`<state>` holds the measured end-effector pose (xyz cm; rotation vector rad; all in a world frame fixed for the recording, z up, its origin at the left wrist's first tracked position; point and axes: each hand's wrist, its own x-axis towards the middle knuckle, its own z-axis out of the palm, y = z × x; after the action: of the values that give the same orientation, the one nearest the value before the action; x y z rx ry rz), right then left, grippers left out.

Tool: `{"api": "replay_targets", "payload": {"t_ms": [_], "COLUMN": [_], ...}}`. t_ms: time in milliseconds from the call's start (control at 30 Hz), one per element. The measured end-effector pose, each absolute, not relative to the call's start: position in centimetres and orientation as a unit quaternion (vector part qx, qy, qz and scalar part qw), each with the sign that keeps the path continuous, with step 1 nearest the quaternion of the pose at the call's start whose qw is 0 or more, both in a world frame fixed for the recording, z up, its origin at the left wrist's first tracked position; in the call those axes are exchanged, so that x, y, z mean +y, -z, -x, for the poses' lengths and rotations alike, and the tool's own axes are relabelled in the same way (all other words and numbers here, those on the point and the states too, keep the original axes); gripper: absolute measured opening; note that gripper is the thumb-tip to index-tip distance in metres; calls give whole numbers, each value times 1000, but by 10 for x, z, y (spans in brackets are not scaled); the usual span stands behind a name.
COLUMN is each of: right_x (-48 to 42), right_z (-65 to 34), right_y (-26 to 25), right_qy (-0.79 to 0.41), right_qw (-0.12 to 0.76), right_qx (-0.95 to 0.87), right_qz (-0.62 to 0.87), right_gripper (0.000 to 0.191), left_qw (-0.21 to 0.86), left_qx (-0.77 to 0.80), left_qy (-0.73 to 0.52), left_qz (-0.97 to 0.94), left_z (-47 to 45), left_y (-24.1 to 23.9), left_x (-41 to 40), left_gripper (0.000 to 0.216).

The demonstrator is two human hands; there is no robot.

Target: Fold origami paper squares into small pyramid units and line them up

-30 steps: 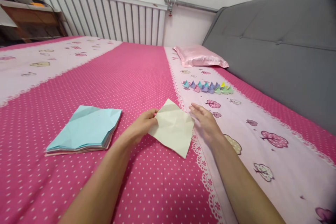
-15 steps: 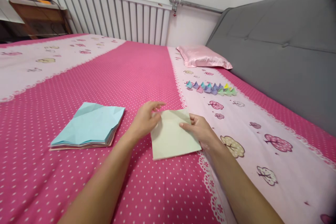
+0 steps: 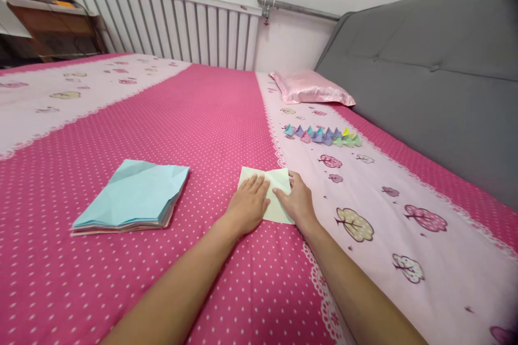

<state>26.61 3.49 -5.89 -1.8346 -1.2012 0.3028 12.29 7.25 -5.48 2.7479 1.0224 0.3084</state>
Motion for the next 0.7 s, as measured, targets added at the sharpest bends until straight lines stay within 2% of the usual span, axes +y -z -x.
{"api": "replay_targets", "payload": {"t_ms": [133,233,300,467,700], "right_x": [30,22,18,20,29], "right_z": [-259,-246,-236,-230,-240], "right_y": [48,33,27,42,55], "right_qy": [-8,56,9,-166,-165], "right_qw": [447,431,398,234,158], "right_qx": [-512,-590,-663,-753,-712], "right_qz": [733,681,634,592,664], "right_gripper": [66,54,54,63,69], "left_qw": [64,66,74,87,81], "left_qx": [382,386,385,377,370], "left_qy": [-76,-63,-46,-19,-30], "left_qz": [-919,-918,-919,-922,-925], "left_z": [-121,-120,-119,-119,-118], "left_y": [55,50,47,41,44], "left_x": [73,70,69,65,67], "left_gripper": [57,61,64,69,76]}}
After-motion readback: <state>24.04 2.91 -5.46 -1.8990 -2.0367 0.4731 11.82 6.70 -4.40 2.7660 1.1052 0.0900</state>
